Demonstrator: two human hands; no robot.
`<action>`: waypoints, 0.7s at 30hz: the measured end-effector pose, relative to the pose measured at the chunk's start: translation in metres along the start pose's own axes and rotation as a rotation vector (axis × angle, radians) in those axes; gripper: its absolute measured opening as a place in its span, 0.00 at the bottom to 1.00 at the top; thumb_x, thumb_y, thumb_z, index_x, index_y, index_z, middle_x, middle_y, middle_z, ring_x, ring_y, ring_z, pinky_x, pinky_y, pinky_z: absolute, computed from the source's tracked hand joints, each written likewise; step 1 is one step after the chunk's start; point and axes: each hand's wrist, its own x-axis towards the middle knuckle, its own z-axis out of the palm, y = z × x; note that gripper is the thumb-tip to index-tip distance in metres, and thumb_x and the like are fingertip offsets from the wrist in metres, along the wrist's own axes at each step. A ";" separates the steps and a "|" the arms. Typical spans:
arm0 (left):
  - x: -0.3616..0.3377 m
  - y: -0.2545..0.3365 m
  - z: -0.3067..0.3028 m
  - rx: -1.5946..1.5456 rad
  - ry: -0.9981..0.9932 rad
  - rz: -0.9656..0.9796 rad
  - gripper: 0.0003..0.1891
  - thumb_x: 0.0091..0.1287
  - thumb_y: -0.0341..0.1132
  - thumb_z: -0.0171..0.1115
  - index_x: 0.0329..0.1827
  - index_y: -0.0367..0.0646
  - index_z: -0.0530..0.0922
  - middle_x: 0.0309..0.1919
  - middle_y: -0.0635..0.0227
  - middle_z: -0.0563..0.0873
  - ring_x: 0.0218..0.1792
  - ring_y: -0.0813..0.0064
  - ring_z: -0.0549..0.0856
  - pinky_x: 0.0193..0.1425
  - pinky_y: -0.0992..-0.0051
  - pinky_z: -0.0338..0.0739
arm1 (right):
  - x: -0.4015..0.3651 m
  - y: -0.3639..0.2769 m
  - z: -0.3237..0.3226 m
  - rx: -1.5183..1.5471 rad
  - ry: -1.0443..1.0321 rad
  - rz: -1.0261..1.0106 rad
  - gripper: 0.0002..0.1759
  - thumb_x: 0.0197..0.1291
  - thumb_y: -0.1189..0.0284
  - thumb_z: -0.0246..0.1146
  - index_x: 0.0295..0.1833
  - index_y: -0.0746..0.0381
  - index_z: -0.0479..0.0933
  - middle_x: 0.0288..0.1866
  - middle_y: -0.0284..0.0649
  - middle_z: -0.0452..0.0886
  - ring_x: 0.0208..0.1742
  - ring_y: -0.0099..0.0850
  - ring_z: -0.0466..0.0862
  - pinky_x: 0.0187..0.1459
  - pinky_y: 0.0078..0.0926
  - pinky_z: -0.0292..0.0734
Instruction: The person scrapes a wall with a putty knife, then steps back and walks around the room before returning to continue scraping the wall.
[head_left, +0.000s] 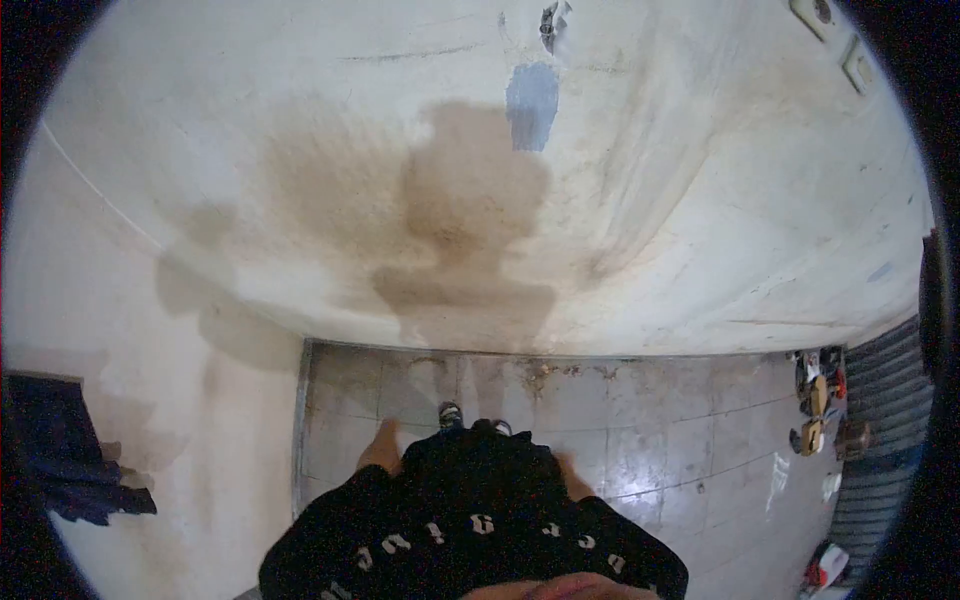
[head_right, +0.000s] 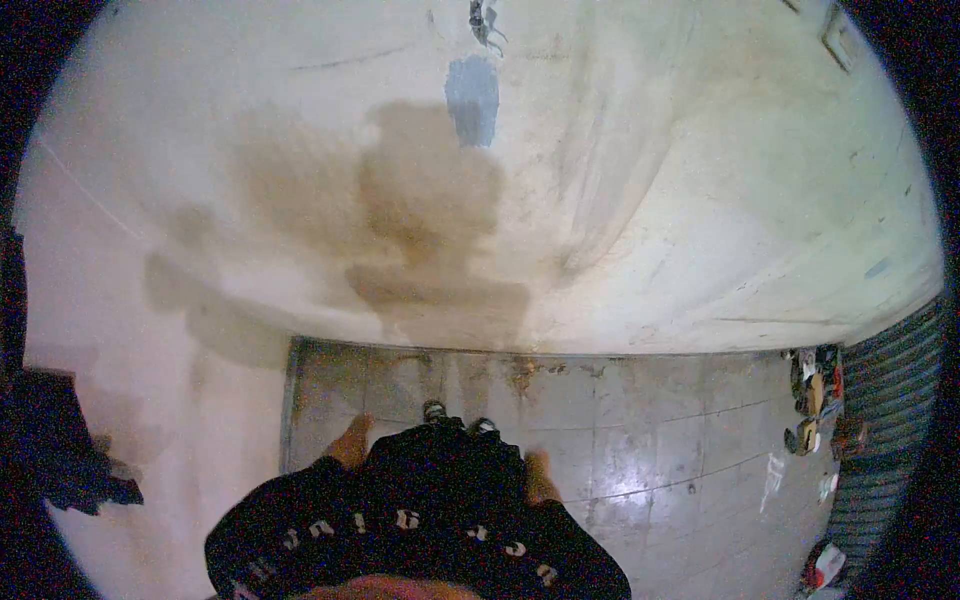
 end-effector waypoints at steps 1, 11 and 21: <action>-0.044 -0.053 0.025 0.047 -0.063 -0.097 0.28 0.64 0.58 0.58 0.44 0.36 0.80 0.37 0.60 0.84 0.35 0.68 0.84 0.42 0.65 0.79 | -0.057 0.022 -0.005 -0.058 -0.181 0.052 0.17 0.61 0.63 0.54 0.49 0.62 0.78 0.34 0.53 0.83 0.35 0.52 0.83 0.34 0.52 0.76; -0.255 -0.161 0.092 -0.274 -0.197 -0.724 0.28 0.65 0.56 0.57 0.45 0.34 0.80 0.36 0.60 0.86 0.37 0.66 0.85 0.45 0.61 0.77 | -0.163 0.040 -0.093 -0.190 -0.502 -0.007 0.15 0.62 0.63 0.55 0.45 0.60 0.80 0.37 0.49 0.84 0.38 0.44 0.84 0.34 0.46 0.76; -0.018 0.080 0.032 -1.094 0.082 -0.054 0.27 0.70 0.57 0.48 0.38 0.41 0.85 0.33 0.68 0.88 0.37 0.71 0.86 0.41 0.66 0.75 | 0.158 -0.189 -0.223 0.395 -0.014 -0.392 0.25 0.64 0.52 0.58 0.40 0.66 0.82 0.25 0.45 0.81 0.27 0.34 0.80 0.30 0.35 0.74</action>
